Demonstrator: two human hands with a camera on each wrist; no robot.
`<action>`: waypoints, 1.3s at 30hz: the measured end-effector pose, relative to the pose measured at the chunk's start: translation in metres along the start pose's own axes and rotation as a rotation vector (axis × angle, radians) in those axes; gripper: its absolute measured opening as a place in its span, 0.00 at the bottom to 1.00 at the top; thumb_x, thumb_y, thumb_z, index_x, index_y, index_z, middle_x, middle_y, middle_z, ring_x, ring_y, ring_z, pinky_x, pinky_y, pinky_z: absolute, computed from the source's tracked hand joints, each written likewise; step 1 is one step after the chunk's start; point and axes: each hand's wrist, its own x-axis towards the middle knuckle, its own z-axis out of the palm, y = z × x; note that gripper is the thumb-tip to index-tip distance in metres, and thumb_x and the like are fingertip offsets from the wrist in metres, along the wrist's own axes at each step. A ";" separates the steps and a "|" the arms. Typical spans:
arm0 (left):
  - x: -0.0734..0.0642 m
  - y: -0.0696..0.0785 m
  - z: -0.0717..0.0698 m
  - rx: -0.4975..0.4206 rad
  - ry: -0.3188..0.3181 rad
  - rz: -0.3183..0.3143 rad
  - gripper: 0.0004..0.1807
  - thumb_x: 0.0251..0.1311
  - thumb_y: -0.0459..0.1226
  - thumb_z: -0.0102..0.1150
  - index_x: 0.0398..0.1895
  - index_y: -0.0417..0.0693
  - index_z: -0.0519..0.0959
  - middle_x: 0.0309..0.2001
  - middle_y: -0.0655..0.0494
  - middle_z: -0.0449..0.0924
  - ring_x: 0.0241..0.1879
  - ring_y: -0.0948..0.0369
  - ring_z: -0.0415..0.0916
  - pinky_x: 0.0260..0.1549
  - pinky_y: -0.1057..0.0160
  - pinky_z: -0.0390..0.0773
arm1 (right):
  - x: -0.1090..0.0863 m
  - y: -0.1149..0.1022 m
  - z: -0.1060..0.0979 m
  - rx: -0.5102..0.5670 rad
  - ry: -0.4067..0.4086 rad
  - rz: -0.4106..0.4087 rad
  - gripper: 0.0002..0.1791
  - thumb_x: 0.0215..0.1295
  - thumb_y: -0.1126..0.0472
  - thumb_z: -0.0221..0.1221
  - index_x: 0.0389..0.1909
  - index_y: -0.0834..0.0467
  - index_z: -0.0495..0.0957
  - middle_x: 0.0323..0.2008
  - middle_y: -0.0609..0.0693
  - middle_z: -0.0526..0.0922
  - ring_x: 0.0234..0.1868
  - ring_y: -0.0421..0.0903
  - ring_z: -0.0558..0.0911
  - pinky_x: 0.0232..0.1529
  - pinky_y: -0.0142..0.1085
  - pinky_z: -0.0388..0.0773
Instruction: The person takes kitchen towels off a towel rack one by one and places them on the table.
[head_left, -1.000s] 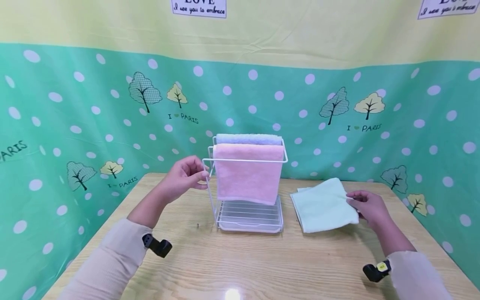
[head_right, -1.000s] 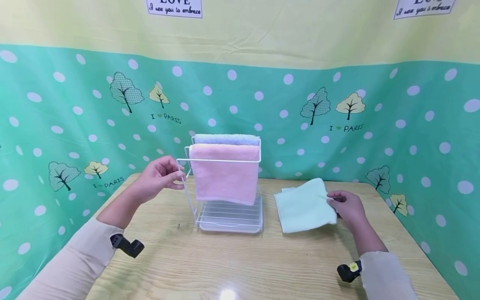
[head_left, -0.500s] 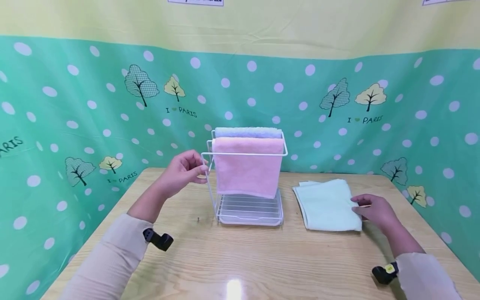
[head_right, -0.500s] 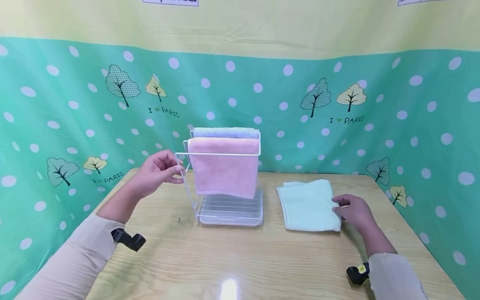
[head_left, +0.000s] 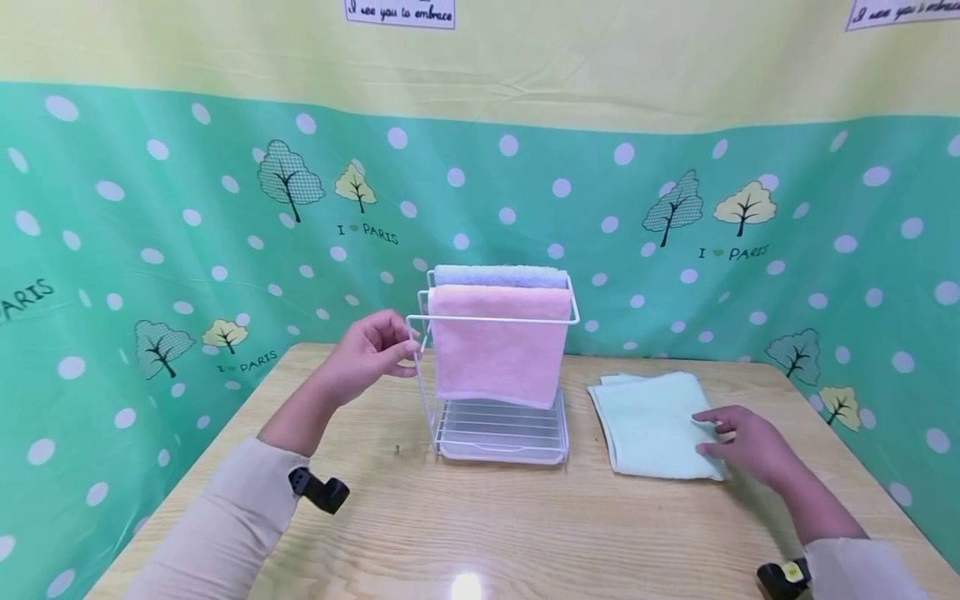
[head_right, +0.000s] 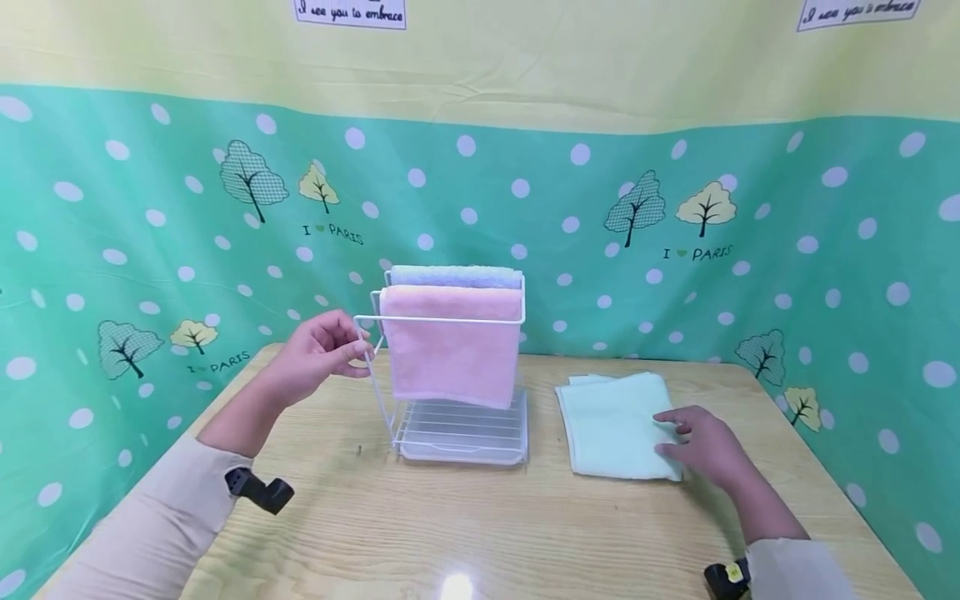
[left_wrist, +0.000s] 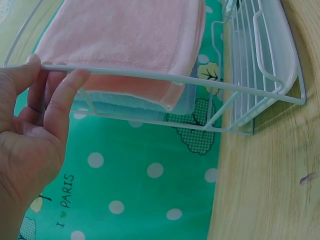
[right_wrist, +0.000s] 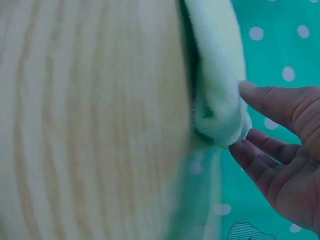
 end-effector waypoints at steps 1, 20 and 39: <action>0.000 0.000 0.000 0.000 -0.001 0.001 0.07 0.64 0.29 0.60 0.36 0.36 0.71 0.35 0.44 0.77 0.36 0.57 0.79 0.38 0.50 0.85 | 0.001 0.001 0.003 0.002 -0.002 -0.003 0.30 0.56 0.57 0.70 0.58 0.64 0.76 0.54 0.69 0.73 0.50 0.66 0.76 0.39 0.49 0.83; 0.000 -0.002 0.002 -0.005 0.001 0.005 0.05 0.65 0.27 0.58 0.36 0.37 0.71 0.37 0.45 0.76 0.37 0.57 0.79 0.38 0.52 0.86 | 0.030 -0.008 0.026 -0.025 -0.016 0.033 0.33 0.56 0.58 0.71 0.61 0.64 0.73 0.51 0.69 0.75 0.49 0.62 0.75 0.45 0.54 0.78; 0.000 -0.004 0.002 -0.003 0.017 0.006 0.05 0.65 0.26 0.57 0.36 0.36 0.69 0.40 0.45 0.76 0.37 0.58 0.80 0.37 0.54 0.86 | 0.057 -0.020 0.039 0.031 -0.023 0.025 0.33 0.57 0.59 0.70 0.63 0.64 0.72 0.55 0.70 0.73 0.54 0.65 0.72 0.58 0.62 0.70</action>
